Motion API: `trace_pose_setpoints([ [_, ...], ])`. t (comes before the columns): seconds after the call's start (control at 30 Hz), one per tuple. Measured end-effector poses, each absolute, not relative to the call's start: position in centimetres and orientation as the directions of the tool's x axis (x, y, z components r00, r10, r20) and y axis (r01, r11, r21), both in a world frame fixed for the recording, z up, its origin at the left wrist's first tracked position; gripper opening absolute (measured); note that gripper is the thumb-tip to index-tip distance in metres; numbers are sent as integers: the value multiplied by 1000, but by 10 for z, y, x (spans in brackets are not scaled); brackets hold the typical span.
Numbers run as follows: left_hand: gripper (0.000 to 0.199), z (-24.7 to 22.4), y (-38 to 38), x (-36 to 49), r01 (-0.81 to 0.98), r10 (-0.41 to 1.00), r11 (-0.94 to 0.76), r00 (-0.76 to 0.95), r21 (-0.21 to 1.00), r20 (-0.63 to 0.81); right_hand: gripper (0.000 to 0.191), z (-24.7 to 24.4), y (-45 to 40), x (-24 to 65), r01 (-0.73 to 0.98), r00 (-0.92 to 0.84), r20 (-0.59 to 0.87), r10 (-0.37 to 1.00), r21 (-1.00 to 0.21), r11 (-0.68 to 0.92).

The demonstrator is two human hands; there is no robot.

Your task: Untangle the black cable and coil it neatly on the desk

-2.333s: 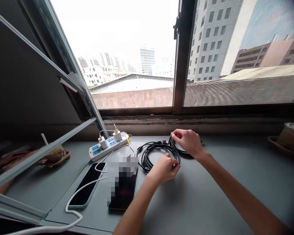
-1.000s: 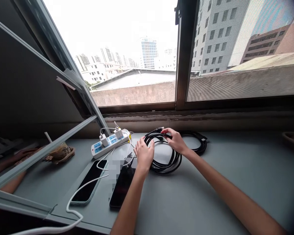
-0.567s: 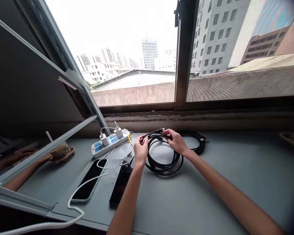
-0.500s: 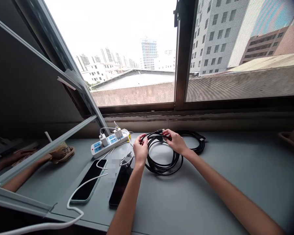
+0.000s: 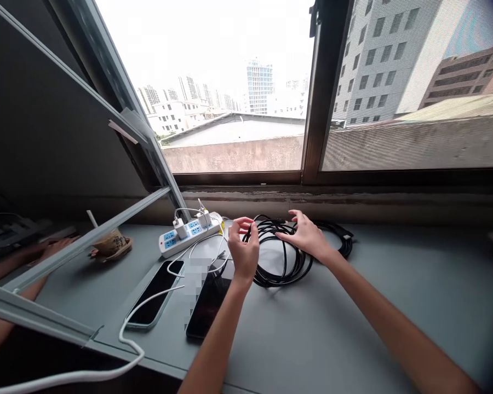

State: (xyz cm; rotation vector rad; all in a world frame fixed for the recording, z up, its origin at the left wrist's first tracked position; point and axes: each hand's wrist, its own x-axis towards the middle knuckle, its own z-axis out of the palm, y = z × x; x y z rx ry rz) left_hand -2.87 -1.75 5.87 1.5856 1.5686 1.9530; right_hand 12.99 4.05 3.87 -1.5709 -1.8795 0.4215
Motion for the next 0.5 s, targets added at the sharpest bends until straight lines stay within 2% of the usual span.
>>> trace_pose_setpoints([
  [0.07, 5, 61, -22, -25, 450, 667, -483, -366, 751, 649, 71, 40, 41, 129, 702, -183, 371, 911, -599, 385],
  [0.13, 4, 61, -27, -21, 492, 609, -573, -279, 655, 742, 59, 40, 43, 127, 653, -286, 419, 862, -573, 495],
  [0.23, 8, 60, -33, -16, 577, 505, -678, -85, 456, 859, 37, 35, 45, 123, 670, -310, 388, 868, -559, 489],
  [0.3, 10, 59, -35, -14, 599, 479, -705, 7, 380, 878, 28, 31, 45, 122, 700, -279, 368, 887, -555, 450],
  [0.4, 8, 61, -37, -15, 604, 478, -704, 14, 373, 878, 27, 27, 44, 122, 738, -216, 375, 901, -542, 402],
  [0.5, 10, 65, -35, -22, 608, 503, -619, -180, 498, 845, 28, 25, 42, 123, 752, -167, 415, 894, -533, 388],
])
